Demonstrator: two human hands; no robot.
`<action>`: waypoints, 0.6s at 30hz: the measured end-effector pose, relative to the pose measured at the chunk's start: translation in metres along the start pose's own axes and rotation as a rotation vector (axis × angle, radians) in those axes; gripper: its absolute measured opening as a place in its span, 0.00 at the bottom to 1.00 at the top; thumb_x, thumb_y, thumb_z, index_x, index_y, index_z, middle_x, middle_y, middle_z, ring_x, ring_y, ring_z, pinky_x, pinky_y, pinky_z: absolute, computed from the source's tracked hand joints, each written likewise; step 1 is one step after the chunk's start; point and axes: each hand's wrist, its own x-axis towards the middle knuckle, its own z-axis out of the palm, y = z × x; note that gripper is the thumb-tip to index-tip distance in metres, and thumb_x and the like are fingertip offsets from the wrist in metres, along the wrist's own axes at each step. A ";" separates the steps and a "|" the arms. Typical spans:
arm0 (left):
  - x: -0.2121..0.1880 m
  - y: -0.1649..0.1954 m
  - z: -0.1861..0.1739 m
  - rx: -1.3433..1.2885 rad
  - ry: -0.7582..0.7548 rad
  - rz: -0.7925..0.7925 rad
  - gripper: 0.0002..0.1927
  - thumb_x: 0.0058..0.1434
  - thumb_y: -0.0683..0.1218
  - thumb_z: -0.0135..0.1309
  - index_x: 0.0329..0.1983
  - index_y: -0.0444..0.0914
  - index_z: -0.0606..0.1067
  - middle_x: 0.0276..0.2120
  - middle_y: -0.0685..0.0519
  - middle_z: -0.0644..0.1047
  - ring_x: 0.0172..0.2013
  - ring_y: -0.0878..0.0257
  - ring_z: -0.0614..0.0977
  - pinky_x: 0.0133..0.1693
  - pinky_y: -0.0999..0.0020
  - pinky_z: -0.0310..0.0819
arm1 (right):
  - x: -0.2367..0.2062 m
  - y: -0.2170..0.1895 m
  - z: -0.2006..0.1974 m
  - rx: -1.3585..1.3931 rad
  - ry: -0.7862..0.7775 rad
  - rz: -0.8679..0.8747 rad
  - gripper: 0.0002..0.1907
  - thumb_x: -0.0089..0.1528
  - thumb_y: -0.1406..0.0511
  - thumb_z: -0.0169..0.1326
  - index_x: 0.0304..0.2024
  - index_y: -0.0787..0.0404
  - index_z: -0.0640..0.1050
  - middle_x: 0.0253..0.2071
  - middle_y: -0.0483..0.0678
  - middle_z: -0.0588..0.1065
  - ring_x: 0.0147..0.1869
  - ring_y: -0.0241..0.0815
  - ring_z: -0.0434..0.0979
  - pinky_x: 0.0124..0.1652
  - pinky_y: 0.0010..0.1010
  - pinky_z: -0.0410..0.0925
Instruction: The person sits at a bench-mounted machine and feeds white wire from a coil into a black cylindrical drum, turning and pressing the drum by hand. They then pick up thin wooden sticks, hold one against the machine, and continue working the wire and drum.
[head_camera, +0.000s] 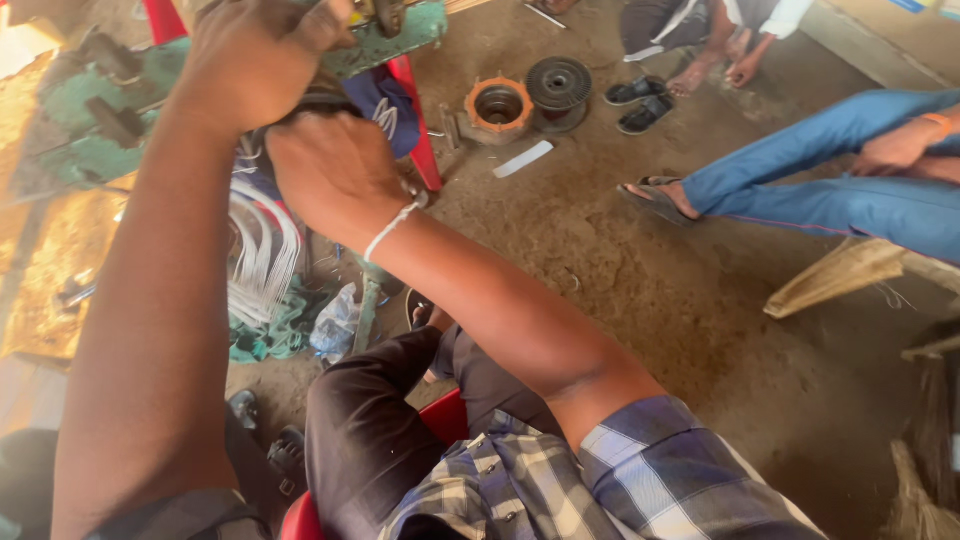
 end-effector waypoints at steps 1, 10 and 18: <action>0.000 0.002 -0.001 -0.015 0.002 -0.017 0.20 0.80 0.57 0.47 0.47 0.42 0.84 0.40 0.44 0.82 0.44 0.41 0.81 0.48 0.47 0.71 | 0.001 -0.001 -0.007 -0.007 -0.036 0.005 0.08 0.59 0.66 0.51 0.29 0.55 0.81 0.31 0.52 0.81 0.35 0.52 0.83 0.33 0.45 0.73; -0.037 0.031 -0.038 0.090 0.318 0.082 0.08 0.72 0.41 0.54 0.46 0.32 0.80 0.41 0.36 0.80 0.44 0.36 0.78 0.46 0.46 0.70 | -0.106 0.025 -0.051 0.504 0.181 -0.118 0.13 0.75 0.63 0.54 0.62 0.54 0.75 0.58 0.48 0.78 0.54 0.43 0.86 0.52 0.28 0.80; -0.170 0.048 -0.071 -0.081 0.547 -0.121 0.16 0.81 0.40 0.43 0.68 0.29 0.68 0.63 0.43 0.74 0.63 0.52 0.76 0.68 0.62 0.67 | -0.052 0.301 -0.083 0.303 0.323 0.673 0.18 0.68 0.64 0.49 0.61 0.59 0.70 0.41 0.50 0.78 0.45 0.44 0.79 0.49 0.38 0.71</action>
